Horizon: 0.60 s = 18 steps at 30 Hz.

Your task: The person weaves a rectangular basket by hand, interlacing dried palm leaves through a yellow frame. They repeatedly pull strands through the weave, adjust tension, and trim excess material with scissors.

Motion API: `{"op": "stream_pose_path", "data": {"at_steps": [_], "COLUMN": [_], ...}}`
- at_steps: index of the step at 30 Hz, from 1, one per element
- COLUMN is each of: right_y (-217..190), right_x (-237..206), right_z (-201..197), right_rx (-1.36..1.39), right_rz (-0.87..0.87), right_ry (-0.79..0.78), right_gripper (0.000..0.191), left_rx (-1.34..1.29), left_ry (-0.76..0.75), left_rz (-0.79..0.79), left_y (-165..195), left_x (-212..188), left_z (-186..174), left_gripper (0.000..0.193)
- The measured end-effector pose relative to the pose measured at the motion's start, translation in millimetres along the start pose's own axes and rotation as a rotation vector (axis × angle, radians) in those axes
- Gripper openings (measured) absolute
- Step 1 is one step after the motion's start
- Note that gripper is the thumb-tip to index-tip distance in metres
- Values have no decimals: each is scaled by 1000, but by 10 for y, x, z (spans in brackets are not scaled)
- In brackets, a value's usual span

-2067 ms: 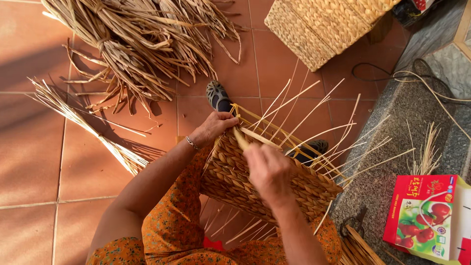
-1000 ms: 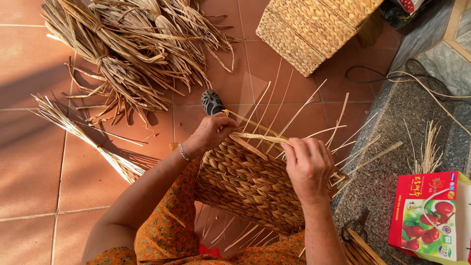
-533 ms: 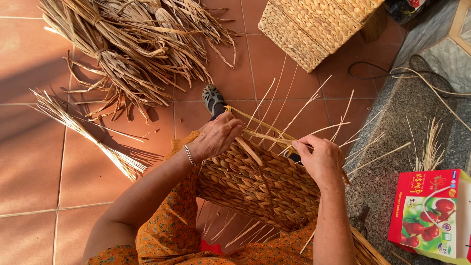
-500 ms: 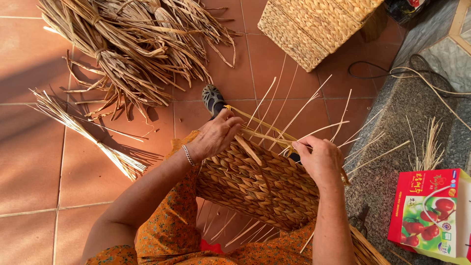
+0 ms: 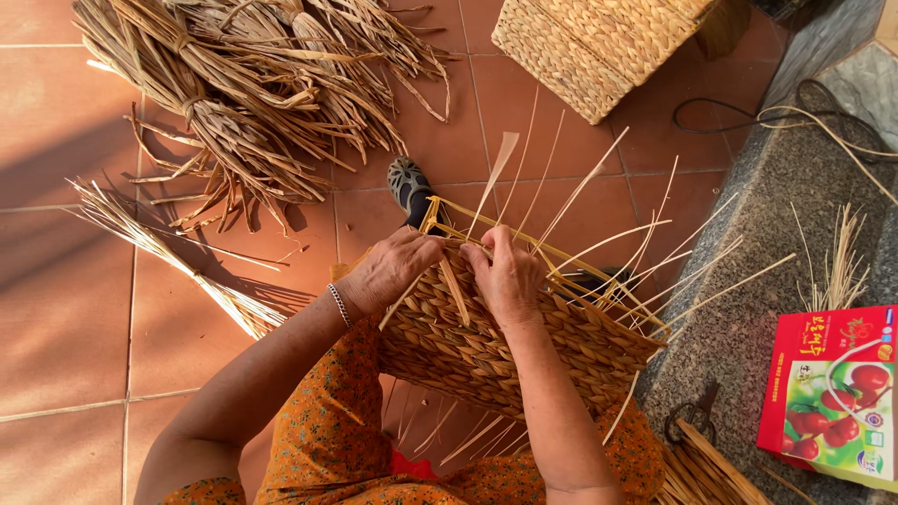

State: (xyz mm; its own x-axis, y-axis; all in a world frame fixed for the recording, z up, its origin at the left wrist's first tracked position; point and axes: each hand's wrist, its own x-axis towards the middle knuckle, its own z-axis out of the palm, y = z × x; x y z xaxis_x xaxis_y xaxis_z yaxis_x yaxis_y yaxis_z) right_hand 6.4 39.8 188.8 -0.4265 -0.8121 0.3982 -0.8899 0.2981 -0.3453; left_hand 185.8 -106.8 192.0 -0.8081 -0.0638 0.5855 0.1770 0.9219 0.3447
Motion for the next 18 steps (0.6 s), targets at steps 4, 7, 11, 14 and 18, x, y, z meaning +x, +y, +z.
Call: {"op": "stream_pose_path", "data": {"at_steps": [4,7,11,14,18], "right_y": [37,65,92,57,-116], "right_x": [-167,-284,-328,-329,-402], "right_z": [71,26,-128,-194,-204], "right_rx": [116,277,118,-106,232], "right_rz": [15,18,-92,-218,40], "right_ry": [-54,-51,89,338,-75], "right_gripper": [25,19,18,18,23], "left_rx": [-95,-126,-55,81,164], "left_ry": [-46,34,100,-62,-461], "left_rz": [-283,-355,-363,-334,-445], "left_y": [-66,-86,-82,-65,-63], "left_x": [178,346,445,511,577], "left_z": [116,200,223,275,344], "left_gripper": [18,26,46,41,15]}}
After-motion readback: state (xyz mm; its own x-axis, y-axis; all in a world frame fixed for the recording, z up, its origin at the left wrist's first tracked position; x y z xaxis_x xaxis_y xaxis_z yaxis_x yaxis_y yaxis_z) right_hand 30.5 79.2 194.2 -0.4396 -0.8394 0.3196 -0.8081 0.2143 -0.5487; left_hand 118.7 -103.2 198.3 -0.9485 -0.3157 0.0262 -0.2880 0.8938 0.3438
